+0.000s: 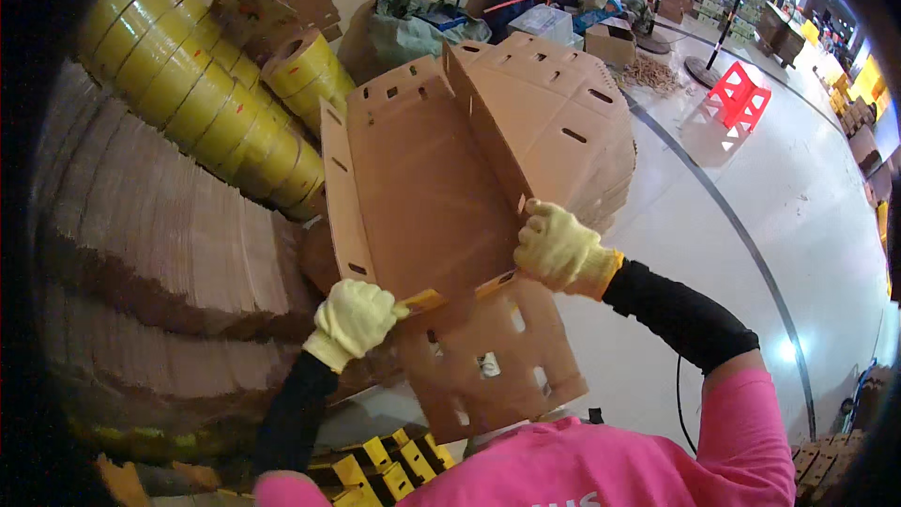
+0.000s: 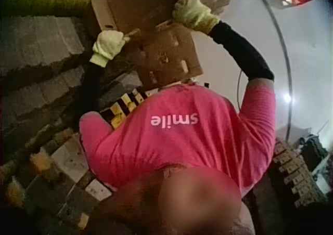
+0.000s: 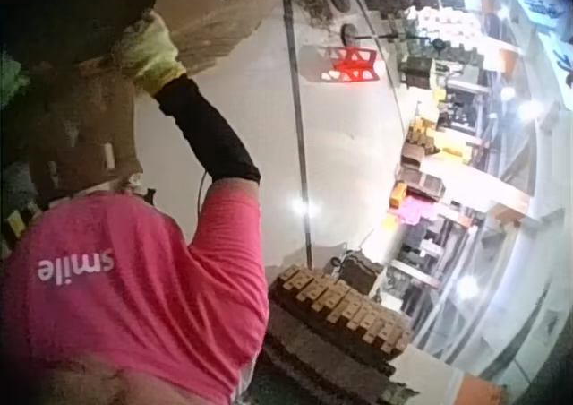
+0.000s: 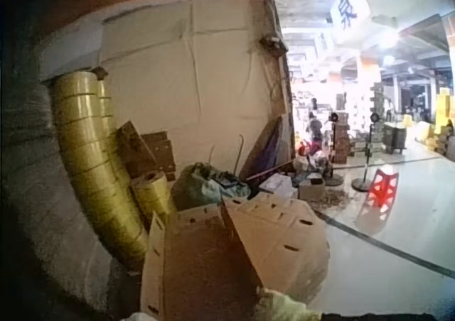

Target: Assembling cardboard boxes from flat sheets and stacking them.

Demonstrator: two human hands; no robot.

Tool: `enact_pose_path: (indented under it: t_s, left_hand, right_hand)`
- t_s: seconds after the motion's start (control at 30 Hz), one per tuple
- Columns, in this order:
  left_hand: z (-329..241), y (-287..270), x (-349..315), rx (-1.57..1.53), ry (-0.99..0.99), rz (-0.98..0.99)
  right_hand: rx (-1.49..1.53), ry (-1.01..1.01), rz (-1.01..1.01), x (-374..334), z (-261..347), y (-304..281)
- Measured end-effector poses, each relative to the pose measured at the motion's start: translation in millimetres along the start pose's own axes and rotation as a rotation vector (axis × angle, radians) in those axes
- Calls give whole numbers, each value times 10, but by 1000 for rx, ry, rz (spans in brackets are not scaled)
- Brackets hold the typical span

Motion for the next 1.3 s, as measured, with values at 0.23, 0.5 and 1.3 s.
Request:
enact_pose_path:
  t_s: [0.23,0.5,1.3]
  left_hand:
    - [-43,-18,637,-308,-426,-143]
    - [-112,85,864,-365,-332,-218]
    - [754,576,-798,-597,-1160,-527]
  right_hand:
    - [-17,313,412,277,189,178]
    - [120,218,-470,-531,222,69]
    - [906,696,-304,183,-761,176]
Point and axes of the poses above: each hand's wrist, its own x-axis towards the middle knuckle, its own y-axis out of the palm, z = x × y, the point moved 6 cm from there along x, towards the middle knuckle, and after that the axes turned 11 degrees about x, right-handed, at the moved point
